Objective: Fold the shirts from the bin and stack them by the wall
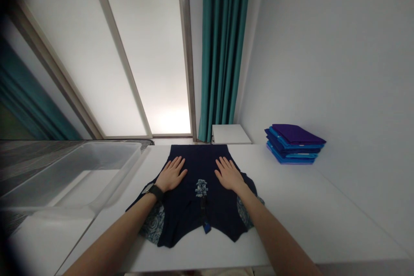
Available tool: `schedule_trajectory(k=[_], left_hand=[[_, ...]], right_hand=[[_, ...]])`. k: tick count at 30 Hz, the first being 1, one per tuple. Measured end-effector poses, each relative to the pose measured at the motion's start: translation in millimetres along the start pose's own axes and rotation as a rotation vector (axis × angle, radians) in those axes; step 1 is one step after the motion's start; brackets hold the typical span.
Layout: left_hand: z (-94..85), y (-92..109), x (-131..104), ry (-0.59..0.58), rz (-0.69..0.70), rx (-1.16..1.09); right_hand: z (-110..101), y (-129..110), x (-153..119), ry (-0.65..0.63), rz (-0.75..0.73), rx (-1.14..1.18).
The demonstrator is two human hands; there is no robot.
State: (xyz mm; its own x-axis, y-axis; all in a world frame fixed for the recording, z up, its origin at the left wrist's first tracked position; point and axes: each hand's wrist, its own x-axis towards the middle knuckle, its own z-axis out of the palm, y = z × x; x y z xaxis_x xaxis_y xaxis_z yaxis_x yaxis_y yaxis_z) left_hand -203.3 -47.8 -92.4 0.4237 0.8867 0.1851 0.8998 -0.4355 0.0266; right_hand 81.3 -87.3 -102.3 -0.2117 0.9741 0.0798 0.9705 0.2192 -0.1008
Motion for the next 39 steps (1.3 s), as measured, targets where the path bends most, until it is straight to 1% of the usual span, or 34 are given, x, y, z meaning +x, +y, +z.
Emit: schedule_trajectory(k=[2, 5, 10, 13, 16, 23, 27, 31, 33, 35, 37, 39], left_hand=[[-0.1, 0, -3, -0.001, 0.003, 0.004], [-2.4, 2, -13, 0.0, 0.015, 0.007], [-7.2, 5, -42, 0.014, 0.05, 0.016], [-9.8, 7, -56, 0.022, 0.062, 0.016], [-10.5, 9, -60, 0.023, 0.059, 0.012], [-9.5, 8, -60, 0.041, 0.054, 0.012], [-11.5, 9, -62, 0.032, 0.057, 0.01], [-12.6, 10, -63, 0.028, 0.053, 0.001], [-12.6, 10, -63, 0.027, 0.051, -0.001], [-12.6, 11, -63, 0.026, 0.05, 0.0], [-13.0, 11, -64, 0.027, 0.049, 0.0], [-14.0, 11, -64, 0.032, 0.044, 0.0]], right_hand=[[-2, -4, -5, -0.017, 0.019, -0.011], [-5, -12, -20, -0.023, 0.03, -0.023], [-3, -27, -54, 0.018, 0.044, -0.027], [-2, -34, -67, 0.032, 0.041, -0.027], [-4, -37, -71, 0.026, 0.046, -0.02], [-5, -39, -72, 0.026, 0.048, -0.034], [-9, -39, -64, 0.014, 0.054, -0.031], [-12, -31, -33, 0.063, 0.012, -0.015], [-10, -26, -15, 0.071, 0.002, -0.01], [-4, -20, 0, 0.046, 0.024, 0.003], [2, -16, 8, 0.016, 0.04, 0.008], [7, -13, 10, 0.003, 0.038, -0.001]])
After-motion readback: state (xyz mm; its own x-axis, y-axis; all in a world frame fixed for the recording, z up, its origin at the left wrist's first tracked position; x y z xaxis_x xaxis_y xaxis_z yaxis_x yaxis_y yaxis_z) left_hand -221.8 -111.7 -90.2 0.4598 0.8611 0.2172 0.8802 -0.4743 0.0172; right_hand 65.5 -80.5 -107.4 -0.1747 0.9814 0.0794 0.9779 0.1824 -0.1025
